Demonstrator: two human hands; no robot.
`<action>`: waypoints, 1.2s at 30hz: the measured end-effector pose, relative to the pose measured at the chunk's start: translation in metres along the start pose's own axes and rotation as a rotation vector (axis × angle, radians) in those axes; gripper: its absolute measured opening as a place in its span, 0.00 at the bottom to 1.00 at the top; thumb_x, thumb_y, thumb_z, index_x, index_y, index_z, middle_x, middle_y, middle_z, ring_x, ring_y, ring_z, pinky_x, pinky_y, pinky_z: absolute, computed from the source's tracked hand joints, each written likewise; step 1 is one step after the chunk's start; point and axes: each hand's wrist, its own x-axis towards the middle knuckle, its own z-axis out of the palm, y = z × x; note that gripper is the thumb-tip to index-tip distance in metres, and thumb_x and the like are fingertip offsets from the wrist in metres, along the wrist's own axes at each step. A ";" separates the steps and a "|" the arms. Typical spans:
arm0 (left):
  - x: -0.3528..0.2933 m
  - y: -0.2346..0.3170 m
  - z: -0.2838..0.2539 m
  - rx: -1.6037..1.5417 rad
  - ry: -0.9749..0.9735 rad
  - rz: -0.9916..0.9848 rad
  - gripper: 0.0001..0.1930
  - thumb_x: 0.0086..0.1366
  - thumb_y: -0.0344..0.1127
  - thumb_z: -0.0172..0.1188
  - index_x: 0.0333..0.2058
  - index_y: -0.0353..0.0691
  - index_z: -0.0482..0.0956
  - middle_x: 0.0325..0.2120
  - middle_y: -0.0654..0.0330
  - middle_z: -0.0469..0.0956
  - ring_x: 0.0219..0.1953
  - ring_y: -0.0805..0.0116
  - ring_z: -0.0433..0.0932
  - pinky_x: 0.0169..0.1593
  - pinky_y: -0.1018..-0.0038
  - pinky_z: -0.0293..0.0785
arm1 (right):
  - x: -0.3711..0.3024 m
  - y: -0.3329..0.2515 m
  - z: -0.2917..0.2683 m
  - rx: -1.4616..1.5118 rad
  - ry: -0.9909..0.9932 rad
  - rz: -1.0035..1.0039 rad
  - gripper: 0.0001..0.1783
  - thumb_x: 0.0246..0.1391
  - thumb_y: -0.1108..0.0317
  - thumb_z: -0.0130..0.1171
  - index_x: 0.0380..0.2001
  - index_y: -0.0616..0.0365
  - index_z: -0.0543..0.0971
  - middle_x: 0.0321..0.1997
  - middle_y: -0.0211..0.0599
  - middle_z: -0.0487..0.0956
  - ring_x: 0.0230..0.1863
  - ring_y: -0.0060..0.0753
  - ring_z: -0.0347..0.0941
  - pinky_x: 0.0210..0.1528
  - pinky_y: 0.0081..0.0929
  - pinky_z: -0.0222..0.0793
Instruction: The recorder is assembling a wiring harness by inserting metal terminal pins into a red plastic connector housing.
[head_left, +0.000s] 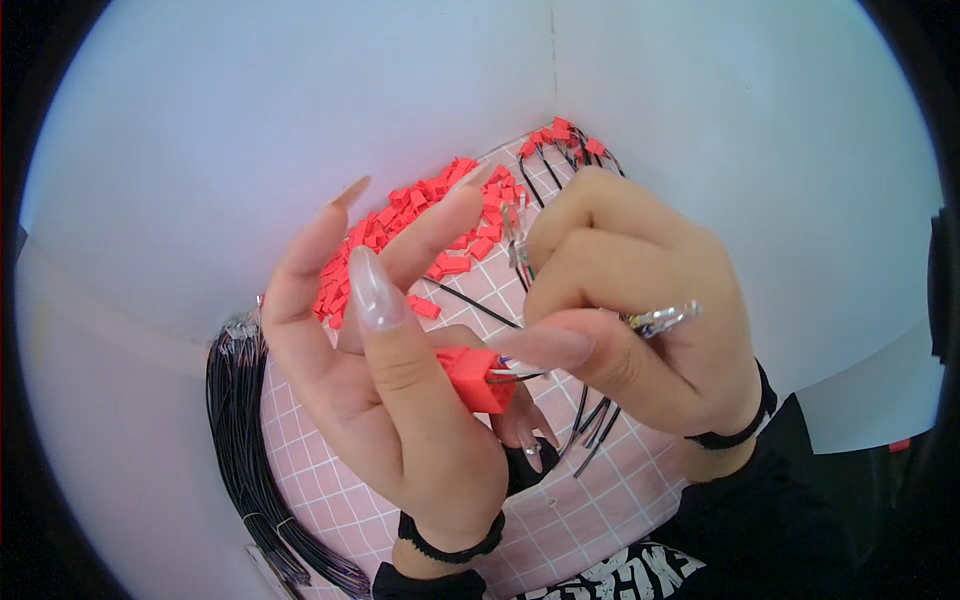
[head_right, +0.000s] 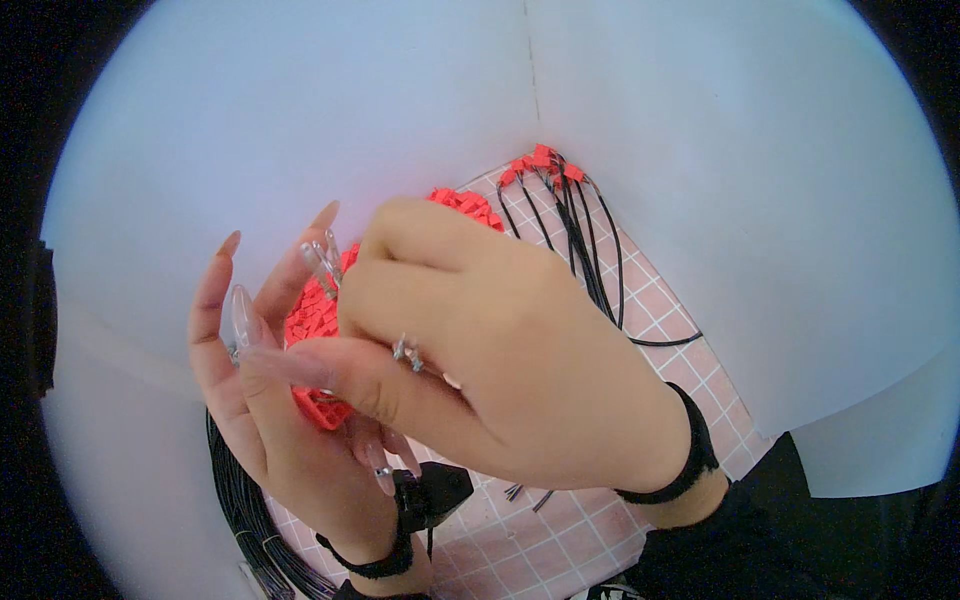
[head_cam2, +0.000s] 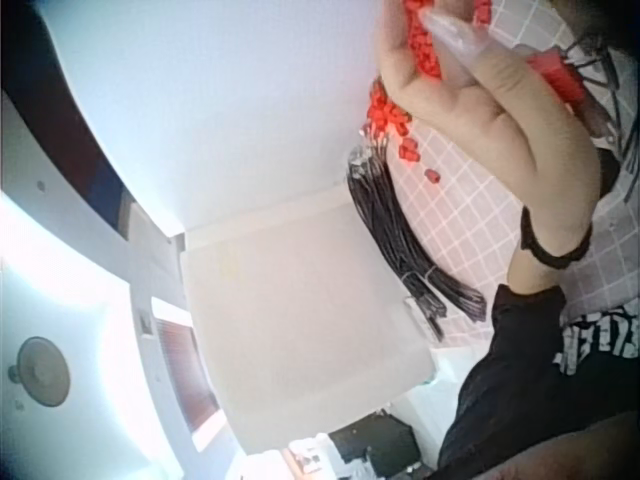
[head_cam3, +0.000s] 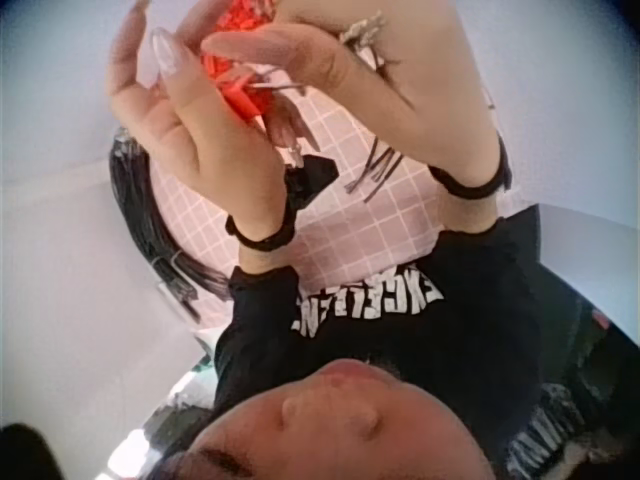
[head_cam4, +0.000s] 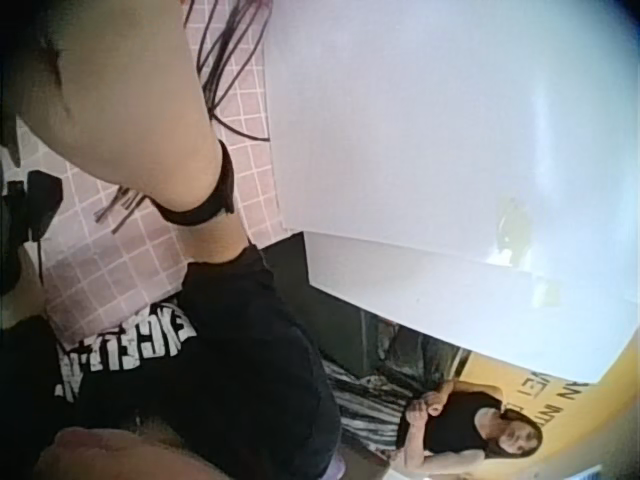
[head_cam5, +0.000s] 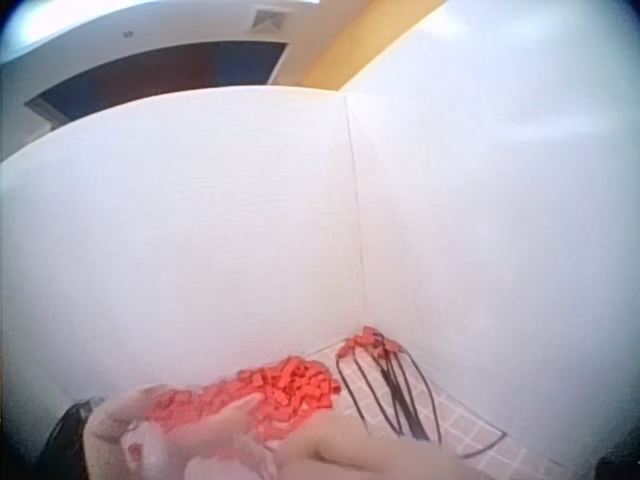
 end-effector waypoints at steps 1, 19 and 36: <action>0.001 -0.001 0.001 0.044 0.054 0.051 0.18 0.63 0.35 0.36 0.49 0.30 0.52 0.38 0.35 0.68 0.19 0.74 0.73 0.17 0.88 0.66 | 0.001 0.000 0.000 0.092 0.002 0.053 0.13 0.36 0.63 0.61 0.14 0.60 0.71 0.22 0.34 0.64 0.19 0.23 0.58 0.21 0.17 0.52; 0.003 0.007 0.005 0.012 0.069 0.001 0.18 0.63 0.33 0.35 0.50 0.30 0.52 0.35 0.40 0.70 0.21 0.77 0.72 0.26 0.86 0.68 | 0.003 0.001 0.002 0.076 -0.071 -0.071 0.12 0.39 0.64 0.59 0.15 0.60 0.71 0.24 0.34 0.64 0.23 0.25 0.58 0.24 0.18 0.53; 0.008 -0.004 -0.008 0.011 0.132 -0.010 0.17 0.63 0.36 0.38 0.47 0.31 0.58 0.31 0.54 0.70 0.10 0.86 0.60 0.10 0.89 0.52 | 0.001 0.006 -0.018 0.370 -0.063 0.224 0.04 0.37 0.75 0.57 0.22 0.64 0.77 0.26 0.41 0.71 0.24 0.27 0.69 0.26 0.16 0.63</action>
